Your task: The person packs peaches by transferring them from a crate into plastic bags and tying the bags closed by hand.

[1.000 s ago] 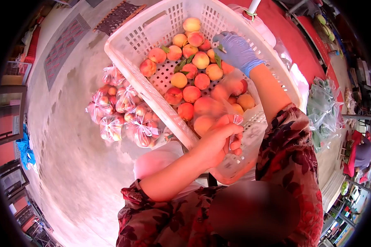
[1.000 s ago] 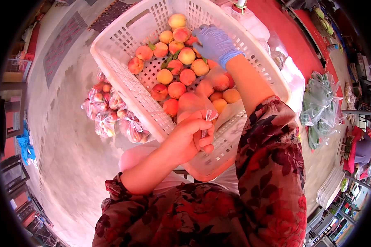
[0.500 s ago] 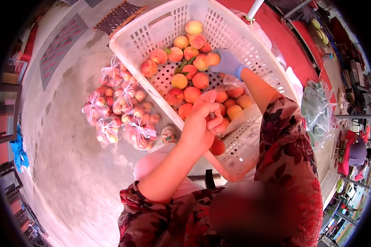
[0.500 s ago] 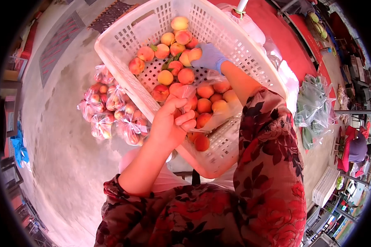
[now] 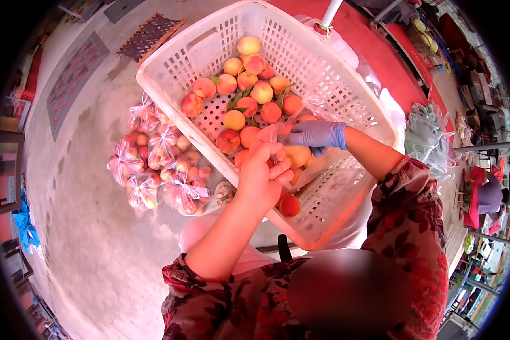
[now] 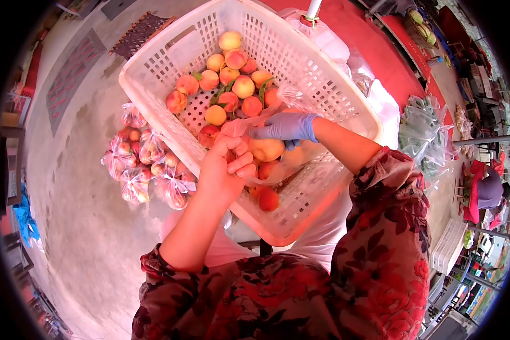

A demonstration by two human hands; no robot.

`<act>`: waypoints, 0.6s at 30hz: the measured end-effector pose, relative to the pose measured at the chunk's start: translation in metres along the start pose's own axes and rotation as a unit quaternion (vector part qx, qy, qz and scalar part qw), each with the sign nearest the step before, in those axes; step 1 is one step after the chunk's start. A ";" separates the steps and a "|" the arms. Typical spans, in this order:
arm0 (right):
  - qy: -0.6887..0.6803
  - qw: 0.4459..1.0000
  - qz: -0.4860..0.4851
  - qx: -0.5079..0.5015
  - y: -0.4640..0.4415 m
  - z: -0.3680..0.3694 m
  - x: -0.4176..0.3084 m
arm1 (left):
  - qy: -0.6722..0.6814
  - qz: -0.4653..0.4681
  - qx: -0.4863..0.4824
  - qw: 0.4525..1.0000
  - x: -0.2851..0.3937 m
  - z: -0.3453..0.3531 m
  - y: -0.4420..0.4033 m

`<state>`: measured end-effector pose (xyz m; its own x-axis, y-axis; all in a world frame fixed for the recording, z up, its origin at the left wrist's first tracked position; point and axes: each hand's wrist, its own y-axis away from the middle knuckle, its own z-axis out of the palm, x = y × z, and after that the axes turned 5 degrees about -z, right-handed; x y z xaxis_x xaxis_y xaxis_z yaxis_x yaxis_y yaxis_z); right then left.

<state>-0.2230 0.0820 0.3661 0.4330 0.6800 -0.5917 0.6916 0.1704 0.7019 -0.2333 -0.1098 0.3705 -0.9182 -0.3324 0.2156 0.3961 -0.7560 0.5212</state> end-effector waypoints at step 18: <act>0.366 0.863 -0.017 0.347 -0.120 -0.058 0.053 | 0.035 0.029 0.007 0.999 0.008 -0.005 -0.008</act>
<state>-0.3169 0.1389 0.2732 0.0995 0.9948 -0.0195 0.9866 -0.0961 0.1322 -0.2432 -0.1092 0.3643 -0.8907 -0.4139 0.1879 0.4476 -0.7262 0.5218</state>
